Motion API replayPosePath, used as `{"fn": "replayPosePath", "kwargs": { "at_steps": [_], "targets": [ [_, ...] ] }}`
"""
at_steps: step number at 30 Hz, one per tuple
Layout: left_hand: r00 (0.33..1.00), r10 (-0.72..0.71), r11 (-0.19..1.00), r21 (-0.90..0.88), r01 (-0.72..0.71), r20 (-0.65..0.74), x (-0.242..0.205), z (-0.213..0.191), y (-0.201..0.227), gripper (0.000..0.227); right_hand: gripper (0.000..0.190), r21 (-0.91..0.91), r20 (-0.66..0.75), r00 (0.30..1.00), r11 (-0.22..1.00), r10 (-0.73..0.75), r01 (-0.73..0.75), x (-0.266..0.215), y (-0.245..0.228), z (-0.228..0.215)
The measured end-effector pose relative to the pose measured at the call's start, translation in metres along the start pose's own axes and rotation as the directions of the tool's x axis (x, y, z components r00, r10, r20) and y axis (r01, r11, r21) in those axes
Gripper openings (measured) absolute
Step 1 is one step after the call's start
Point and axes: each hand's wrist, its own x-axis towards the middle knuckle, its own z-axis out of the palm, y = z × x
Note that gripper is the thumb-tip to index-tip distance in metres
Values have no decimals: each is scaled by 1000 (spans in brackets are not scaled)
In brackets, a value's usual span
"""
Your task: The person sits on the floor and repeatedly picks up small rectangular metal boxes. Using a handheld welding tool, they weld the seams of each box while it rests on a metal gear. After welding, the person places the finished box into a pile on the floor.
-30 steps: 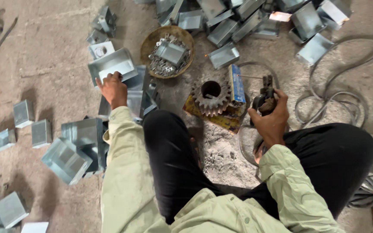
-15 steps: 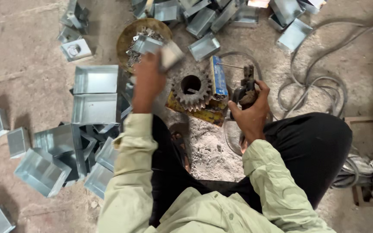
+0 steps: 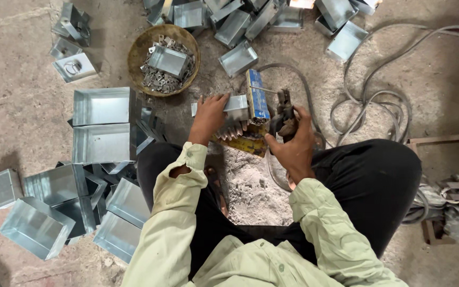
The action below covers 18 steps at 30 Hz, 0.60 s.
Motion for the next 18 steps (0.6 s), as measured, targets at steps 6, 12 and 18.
{"fn": "replayPosePath", "kwargs": {
  "at_steps": [6, 12, 18],
  "targets": [
    [1000, 12, 999, 40, -11, -27, -4, -4, 1, 66, 82, -12, 38, 999, 1000, 2, -1, -2, -3, 0],
    [999, -48, 999, 12, 48, 14, -1, -17, 11, 72, 81, 18, 57, 998, 1000, 7, -8, -3, -4, 4],
    [963, -106, 992, -95, 84, -250, 9, -36, 3, 59, 80, 74, 114, 993, 996, 35, -44, -2, -4, 5]
  ]
}}
